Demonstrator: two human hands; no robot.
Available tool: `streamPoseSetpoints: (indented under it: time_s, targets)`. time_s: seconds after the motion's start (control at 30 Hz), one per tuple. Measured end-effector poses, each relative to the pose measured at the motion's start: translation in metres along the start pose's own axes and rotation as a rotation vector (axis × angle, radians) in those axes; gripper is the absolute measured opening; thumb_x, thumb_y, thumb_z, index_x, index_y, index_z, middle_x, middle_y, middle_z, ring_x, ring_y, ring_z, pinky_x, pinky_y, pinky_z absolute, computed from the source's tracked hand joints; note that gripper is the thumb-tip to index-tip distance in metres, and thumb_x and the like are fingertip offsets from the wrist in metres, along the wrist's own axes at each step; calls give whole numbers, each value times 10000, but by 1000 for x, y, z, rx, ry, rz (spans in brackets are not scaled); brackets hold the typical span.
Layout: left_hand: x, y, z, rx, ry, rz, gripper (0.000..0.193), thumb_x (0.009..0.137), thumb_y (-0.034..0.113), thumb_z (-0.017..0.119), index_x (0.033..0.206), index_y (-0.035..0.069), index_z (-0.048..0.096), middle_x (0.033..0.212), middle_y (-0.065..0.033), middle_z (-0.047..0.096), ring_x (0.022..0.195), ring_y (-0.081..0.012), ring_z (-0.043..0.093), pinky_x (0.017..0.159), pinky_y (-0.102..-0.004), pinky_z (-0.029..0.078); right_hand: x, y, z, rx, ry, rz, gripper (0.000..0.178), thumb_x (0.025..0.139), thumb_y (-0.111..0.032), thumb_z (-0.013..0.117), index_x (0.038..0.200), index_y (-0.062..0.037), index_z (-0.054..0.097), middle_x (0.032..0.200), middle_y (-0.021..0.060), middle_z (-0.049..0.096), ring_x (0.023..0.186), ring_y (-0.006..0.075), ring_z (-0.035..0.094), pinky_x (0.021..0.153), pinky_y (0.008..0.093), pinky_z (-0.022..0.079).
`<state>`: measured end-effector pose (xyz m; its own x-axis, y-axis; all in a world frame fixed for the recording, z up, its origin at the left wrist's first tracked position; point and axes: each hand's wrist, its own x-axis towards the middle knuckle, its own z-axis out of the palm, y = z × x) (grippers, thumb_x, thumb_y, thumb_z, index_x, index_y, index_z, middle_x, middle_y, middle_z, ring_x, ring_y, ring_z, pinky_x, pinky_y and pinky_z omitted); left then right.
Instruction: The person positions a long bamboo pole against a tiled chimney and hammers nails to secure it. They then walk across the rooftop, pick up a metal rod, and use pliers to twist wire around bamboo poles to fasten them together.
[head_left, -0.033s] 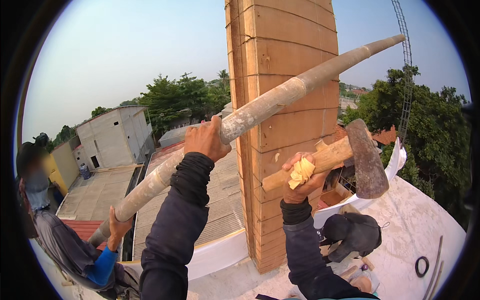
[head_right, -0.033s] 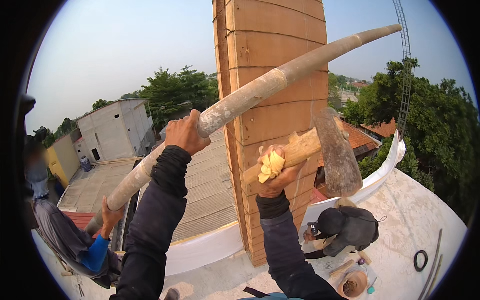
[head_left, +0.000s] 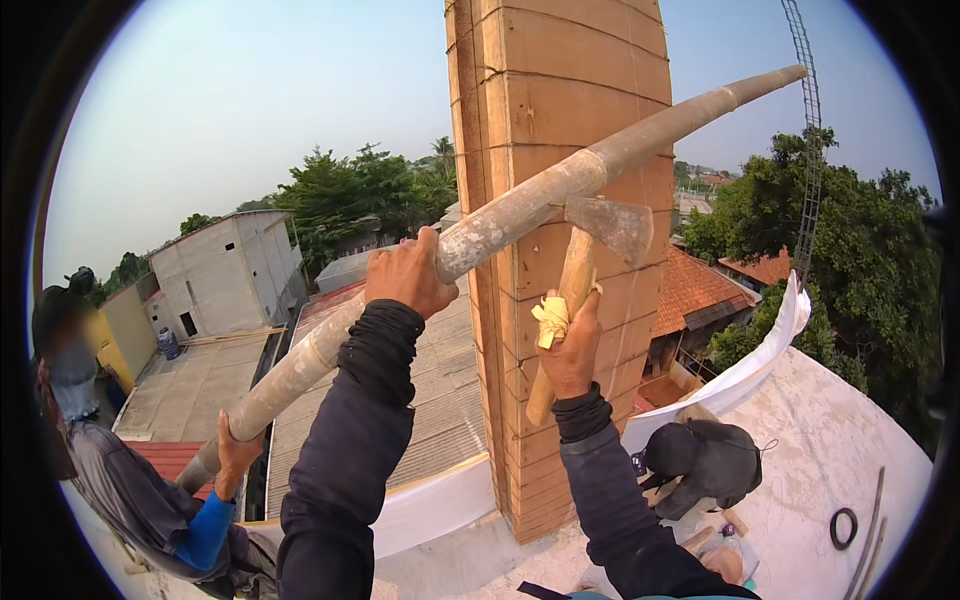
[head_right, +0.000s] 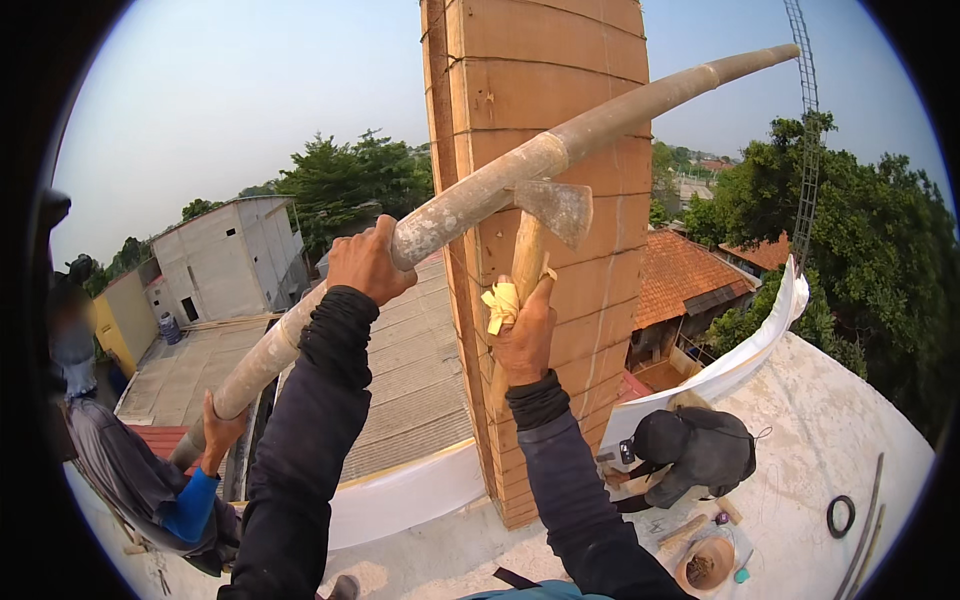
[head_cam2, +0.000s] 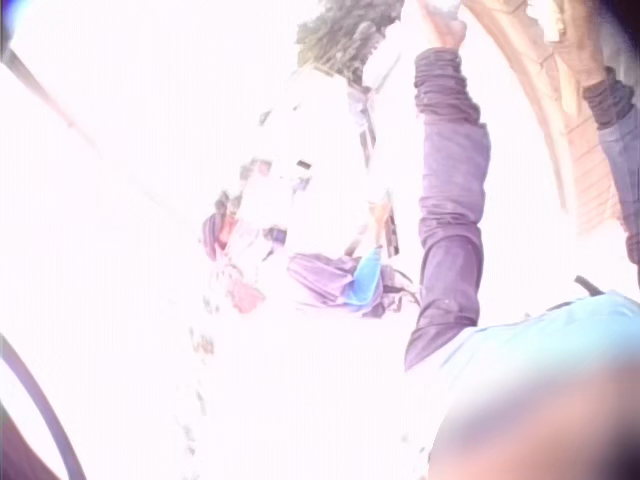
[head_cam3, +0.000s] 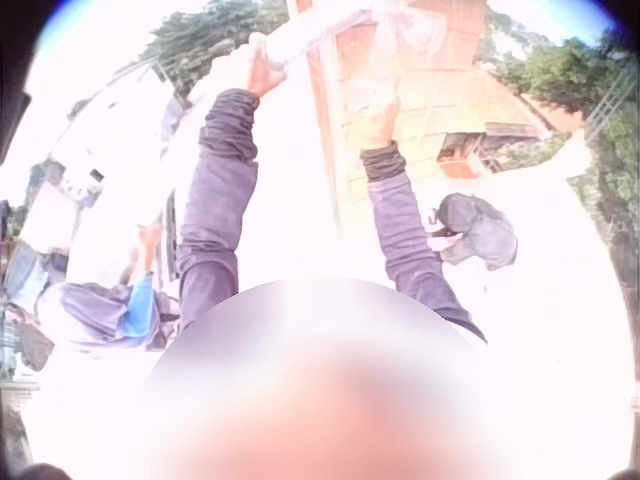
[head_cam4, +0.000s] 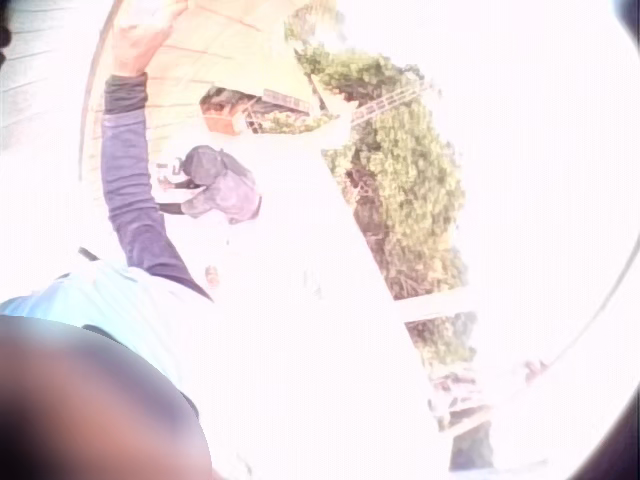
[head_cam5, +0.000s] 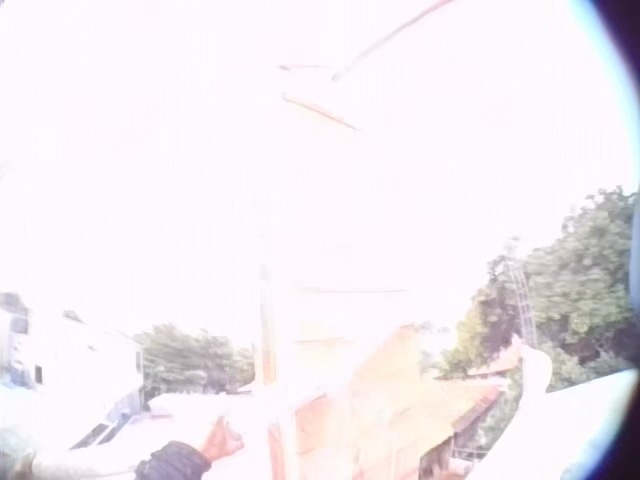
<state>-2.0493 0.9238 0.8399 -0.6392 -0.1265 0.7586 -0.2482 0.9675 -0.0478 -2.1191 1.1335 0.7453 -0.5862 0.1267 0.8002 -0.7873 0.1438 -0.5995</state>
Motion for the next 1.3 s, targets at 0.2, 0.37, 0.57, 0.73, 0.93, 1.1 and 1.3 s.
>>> streamPoseSetpoints:
  time_s: [0.2, 0.37, 0.57, 0.73, 0.93, 1.1, 1.3]
  targets:
    - [4, 0, -2, 20, 44, 9, 484, 673, 307, 769, 1052, 82, 570, 827, -159, 725, 762, -368, 722, 803, -486, 523, -18, -3, -42, 326, 103, -88, 422, 960, -230, 699, 1156, 35, 434, 841, 143, 641, 708, 268, 681, 622, 369, 557]
    - [-1, -4, 9, 15, 88, 19, 484, 666, 295, 777, 1058, 97, 572, 824, -160, 727, 765, -368, 724, 816, -486, 524, 2, -21, -67, 830, 387, -529, 445, 953, -364, 703, 1092, -19, 459, 866, 123, 593, 639, 207, 613, 570, 321, 565]
    - [1, 0, 1, 28, 3, 7, 467, 709, 292, 777, 1052, 77, 543, 848, -172, 720, 783, -392, 721, 816, -490, 512, -8, 30, 6, -31, -62, -110, 365, 961, -226, 699, 1153, -5, 481, 806, 71, 591, 589, 154, 608, 505, 287, 537]
    - [1, 2, -3, 11, 16, 11, 461, 715, 284, 775, 1063, 84, 547, 854, -168, 725, 783, -376, 727, 839, -492, 516, -7, 47, 3, 428, -226, 13, 293, 1001, -165, 607, 1206, -10, 465, 786, 43, 585, 569, 109, 587, 473, 262, 496]
    - [0, -1, 2, -5, 41, 12, 454, 711, 266, 765, 1061, 83, 541, 840, -161, 729, 752, -363, 726, 831, -484, 516, -16, -20, -48, 694, 182, -259, 377, 968, -194, 682, 1171, 33, 460, 808, 107, 609, 572, 160, 603, 487, 287, 520]
    - [-1, -2, 5, -10, 70, 34, 463, 706, 281, 774, 1050, 80, 539, 822, -153, 725, 744, -357, 725, 819, -481, 511, 12, -39, -92, 981, 534, -708, 632, 980, -672, 492, 1030, -44, 523, 817, 47, 596, 643, 187, 637, 619, 368, 562]
    - [1, 1, -1, 27, -24, -3, 440, 716, 278, 767, 1039, 83, 540, 840, -151, 723, 764, -371, 725, 808, -485, 513, -27, 20, 10, 45, -189, -1, 446, 864, -116, 717, 1195, 41, 462, 858, 123, 637, 695, 245, 645, 661, 366, 540]
